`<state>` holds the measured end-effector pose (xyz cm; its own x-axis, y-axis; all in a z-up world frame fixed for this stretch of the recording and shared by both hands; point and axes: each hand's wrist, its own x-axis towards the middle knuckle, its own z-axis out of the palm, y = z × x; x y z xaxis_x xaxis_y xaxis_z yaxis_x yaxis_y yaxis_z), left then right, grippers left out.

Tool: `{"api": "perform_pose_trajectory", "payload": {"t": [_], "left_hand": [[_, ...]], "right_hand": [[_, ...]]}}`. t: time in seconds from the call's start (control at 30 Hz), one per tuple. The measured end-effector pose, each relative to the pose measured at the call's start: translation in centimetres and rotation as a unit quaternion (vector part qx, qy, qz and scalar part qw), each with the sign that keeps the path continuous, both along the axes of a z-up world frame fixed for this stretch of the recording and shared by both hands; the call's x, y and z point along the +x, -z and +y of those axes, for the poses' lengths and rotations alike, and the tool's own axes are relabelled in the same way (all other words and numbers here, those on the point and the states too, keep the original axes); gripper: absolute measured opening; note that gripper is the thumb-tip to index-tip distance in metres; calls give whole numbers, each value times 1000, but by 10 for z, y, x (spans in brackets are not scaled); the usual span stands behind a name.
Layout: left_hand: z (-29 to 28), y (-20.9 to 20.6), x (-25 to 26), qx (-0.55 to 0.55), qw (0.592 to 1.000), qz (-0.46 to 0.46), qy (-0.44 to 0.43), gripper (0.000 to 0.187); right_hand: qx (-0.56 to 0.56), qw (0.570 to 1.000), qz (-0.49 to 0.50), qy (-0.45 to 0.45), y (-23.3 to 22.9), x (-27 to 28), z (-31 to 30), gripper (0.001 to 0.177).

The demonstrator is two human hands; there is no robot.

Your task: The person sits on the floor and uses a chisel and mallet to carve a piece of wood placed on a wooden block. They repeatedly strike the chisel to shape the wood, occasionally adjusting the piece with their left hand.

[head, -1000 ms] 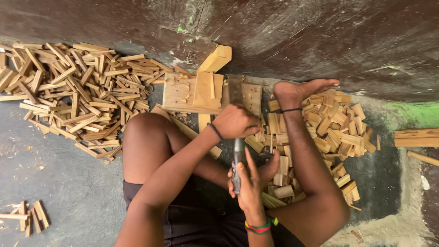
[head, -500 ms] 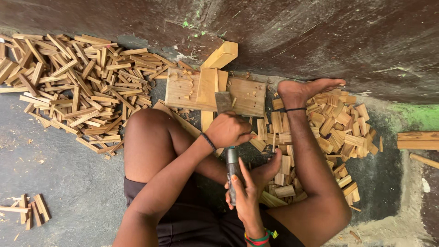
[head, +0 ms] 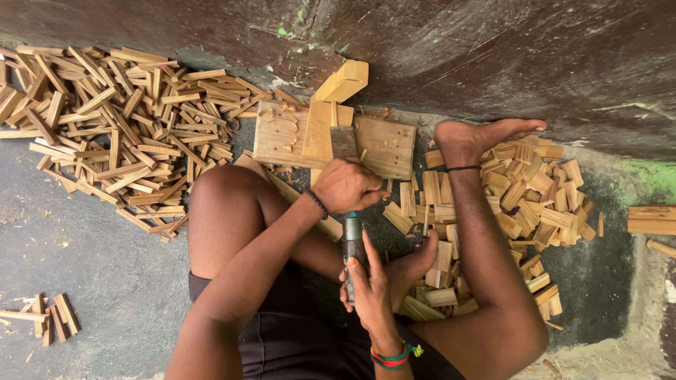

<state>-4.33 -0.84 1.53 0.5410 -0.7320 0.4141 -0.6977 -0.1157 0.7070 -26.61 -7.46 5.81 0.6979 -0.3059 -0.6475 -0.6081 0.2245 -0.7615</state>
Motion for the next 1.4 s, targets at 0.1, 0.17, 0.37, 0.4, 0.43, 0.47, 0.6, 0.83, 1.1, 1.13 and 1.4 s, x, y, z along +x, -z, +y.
{"api": "perform_pose_trajectory", "payload": {"t": [0.1, 0.17, 0.37, 0.4, 0.43, 0.47, 0.6, 0.83, 1.1, 1.13, 1.4], "left_hand": [[-1, 0, 10, 18, 1000, 10, 6, 37], [-1, -1, 16, 25, 1000, 5, 4, 36], [1, 3, 23, -15, 1000, -5, -15, 33], [0, 6, 21, -13, 1000, -3, -13, 32], [-1, 8, 22, -11, 1000, -5, -11, 32], [-4, 9, 21, -4, 1000, -5, -17, 29], [-3, 2, 28, 23, 999, -9, -27, 30], [-6, 1, 18, -33, 997, -63, -4, 32], [-6, 2, -3, -11, 999, -27, -32, 37], [-4, 4, -4, -8, 999, -17, -34, 36], [0, 4, 5, -9, 1000, 15, -18, 34]], "right_hand": [[-16, 1000, -9, -7, -2, 9, 3, 68], [-29, 999, -8, -25, -4, 18, 1, 67], [-33, 999, 13, -33, -9, 31, 4, 70], [-38, 999, 17, -33, -7, 30, 5, 70], [-33, 999, 18, -26, -5, 30, 4, 70], [-29, 999, 20, -20, -4, 29, 2, 70], [23, 999, -26, 10, 1, 34, -1, 67], [0, 998, -55, 18, 12, 12, -11, 64], [-20, 999, -26, -5, 3, -4, -13, 63], [-8, 1000, -15, -4, 1, -5, -12, 64], [12, 999, 20, -23, -15, 12, -10, 70]]}}
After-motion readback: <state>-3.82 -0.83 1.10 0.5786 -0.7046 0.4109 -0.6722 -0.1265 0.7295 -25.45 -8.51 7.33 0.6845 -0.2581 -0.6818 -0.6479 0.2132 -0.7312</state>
